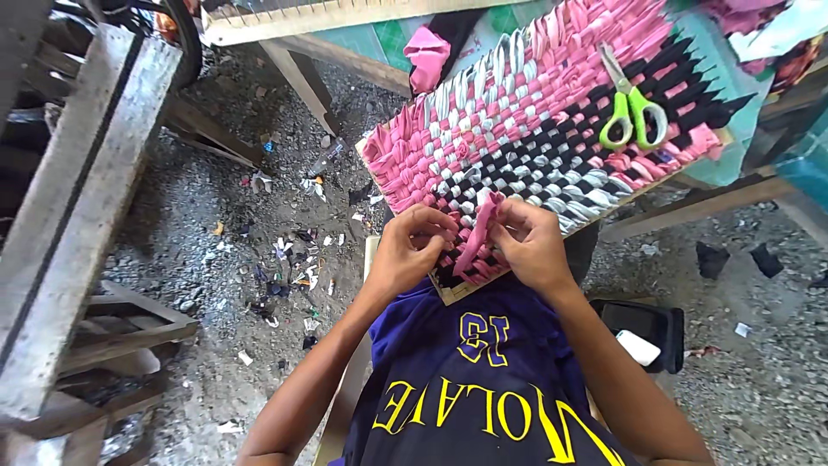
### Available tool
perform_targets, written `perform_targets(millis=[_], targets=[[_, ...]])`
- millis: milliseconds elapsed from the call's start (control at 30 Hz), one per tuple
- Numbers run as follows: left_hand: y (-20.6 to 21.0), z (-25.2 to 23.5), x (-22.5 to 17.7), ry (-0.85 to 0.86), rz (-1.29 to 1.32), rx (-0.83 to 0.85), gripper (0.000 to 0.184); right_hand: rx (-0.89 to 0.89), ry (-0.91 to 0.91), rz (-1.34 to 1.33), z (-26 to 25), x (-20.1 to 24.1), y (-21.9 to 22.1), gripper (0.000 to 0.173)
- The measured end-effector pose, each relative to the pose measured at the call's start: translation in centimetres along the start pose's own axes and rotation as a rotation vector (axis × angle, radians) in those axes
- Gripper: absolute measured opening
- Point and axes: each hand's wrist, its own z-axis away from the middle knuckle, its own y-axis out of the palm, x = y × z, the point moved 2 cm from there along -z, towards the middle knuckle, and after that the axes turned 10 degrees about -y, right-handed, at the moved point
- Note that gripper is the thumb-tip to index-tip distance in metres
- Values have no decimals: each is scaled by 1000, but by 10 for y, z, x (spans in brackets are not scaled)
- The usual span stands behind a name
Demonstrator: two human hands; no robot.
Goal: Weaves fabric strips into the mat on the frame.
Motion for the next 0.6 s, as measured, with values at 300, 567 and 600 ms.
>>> perform_targets(millis=[300,567,600], targets=[[23,-3,-9,28,-291,-82,35,-5,45,17,-6,4,5,8],[10,-5,9,-30,16,-97,13,77,-106,-31,-4,1,4,27],[8,-5,9,-1,34,-69,13,106,-142,-20,-4,2,4,31]])
